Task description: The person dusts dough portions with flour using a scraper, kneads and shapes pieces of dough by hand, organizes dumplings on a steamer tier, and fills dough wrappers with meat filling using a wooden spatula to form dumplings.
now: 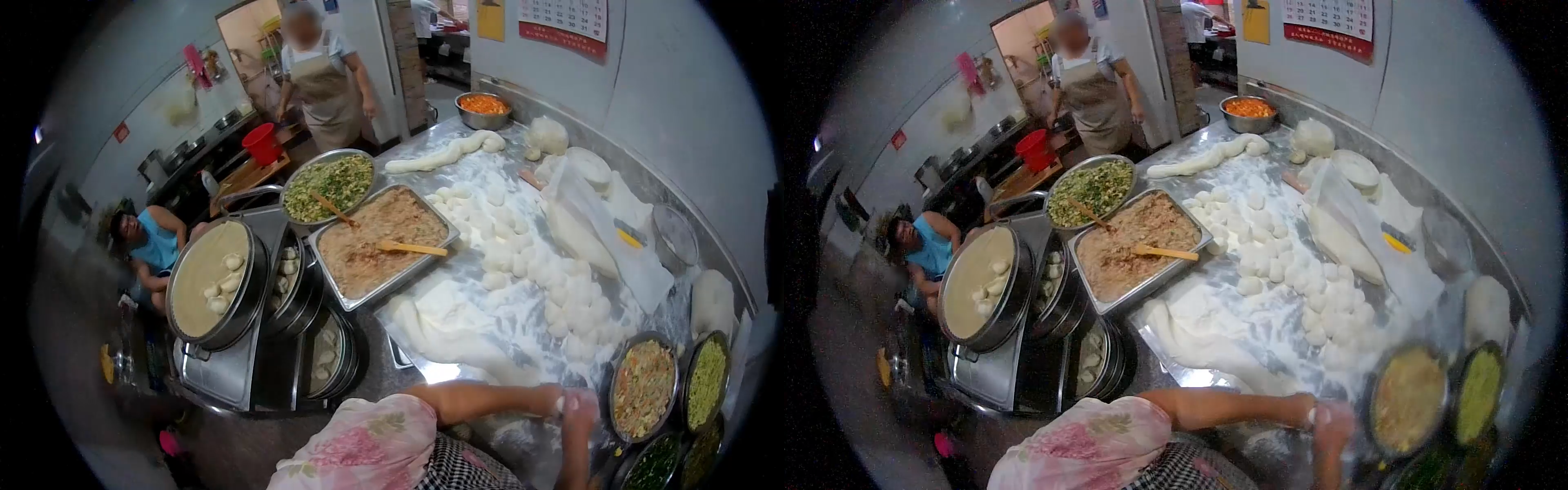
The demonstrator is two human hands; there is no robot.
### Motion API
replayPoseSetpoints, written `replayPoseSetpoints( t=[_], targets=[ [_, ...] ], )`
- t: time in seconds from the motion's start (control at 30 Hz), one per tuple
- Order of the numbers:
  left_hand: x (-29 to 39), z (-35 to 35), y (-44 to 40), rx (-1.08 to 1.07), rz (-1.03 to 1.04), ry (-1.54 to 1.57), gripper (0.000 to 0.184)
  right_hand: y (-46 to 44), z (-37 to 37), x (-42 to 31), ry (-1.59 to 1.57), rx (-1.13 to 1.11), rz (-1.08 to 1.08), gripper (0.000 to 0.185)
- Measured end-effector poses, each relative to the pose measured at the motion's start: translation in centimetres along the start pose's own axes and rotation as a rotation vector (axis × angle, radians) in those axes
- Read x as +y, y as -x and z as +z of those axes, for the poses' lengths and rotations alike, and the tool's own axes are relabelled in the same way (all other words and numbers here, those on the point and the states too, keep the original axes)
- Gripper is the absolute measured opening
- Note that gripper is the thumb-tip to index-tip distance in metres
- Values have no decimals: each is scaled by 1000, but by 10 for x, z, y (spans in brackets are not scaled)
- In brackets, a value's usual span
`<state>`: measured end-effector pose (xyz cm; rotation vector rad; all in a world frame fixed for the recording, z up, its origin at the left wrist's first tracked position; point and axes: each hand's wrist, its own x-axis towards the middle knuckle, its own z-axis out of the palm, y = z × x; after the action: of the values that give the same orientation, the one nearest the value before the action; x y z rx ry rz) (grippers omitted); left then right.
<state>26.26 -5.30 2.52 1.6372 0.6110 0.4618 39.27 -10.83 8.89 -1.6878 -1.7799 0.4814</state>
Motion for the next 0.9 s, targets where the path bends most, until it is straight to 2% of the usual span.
replayPoseSetpoints(
  t=[0.03, 0.07, 0.1, 0.2, 0.3, 0.33, 0.4, 0.43, 0.5, 0.57, 0.6, 0.63, 0.7, 0.77, 0.8, 0.83, 0.9],
  targets=[
    [0, -5, -1, -57, -5, 100, 21, 5, 13, -7, 232, 135, -53, 13],
    [2, -12, -2, -113, -10, 198, 23, 4, 16, -12, 171, 109, -45, 14],
    [47, -28, 22, -138, 84, 330, 28, 1, 16, -19, 108, 81, -35, 14],
    [52, -34, 42, -79, 152, 220, 33, 1, 30, -5, 90, 41, -127, 13],
    [8, -15, 40, -94, 56, 261, 36, 1, 39, -3, 108, 13, -222, 12],
    [-5, -8, 38, -73, 50, 97, 39, 0, 41, -4, 105, 3, -244, 11],
    [-24, 6, 36, -37, 34, -221, 45, -12, 78, 47, 191, 285, -138, 13],
    [-10, 9, 36, -45, 157, -252, 43, -13, 89, 68, 239, 425, -80, 14],
    [29, 9, 48, -92, 389, -316, 40, -18, 53, 30, 300, 284, -204, 18],
    [18, 14, 26, 95, 417, -325, 43, -40, 34, 29, 105, 177, -113, 24],
    [14, 21, 20, 181, 428, -312, 45, -41, 23, 53, -115, 131, 83, 28],
    [10, 23, 21, 262, 429, -448, 47, -31, 15, 69, -336, 90, 289, 33],
    [-4, 16, 25, 366, 419, -694, 51, 15, 49, 80, -415, 37, 123, 29],
    [-14, 3, 39, 371, 371, -877, 54, 25, 58, 80, -475, -25, 108, 27],
    [-15, -5, 43, 350, 333, -955, 55, 15, 51, 69, -502, -63, 181, 26],
    [-3, -8, 40, 344, 206, -542, 55, 7, 41, 55, -528, -105, 263, 25],
    [0, -21, 35, 203, 53, -397, 56, -9, 20, 26, -575, -189, 430, 24]
  ],
)
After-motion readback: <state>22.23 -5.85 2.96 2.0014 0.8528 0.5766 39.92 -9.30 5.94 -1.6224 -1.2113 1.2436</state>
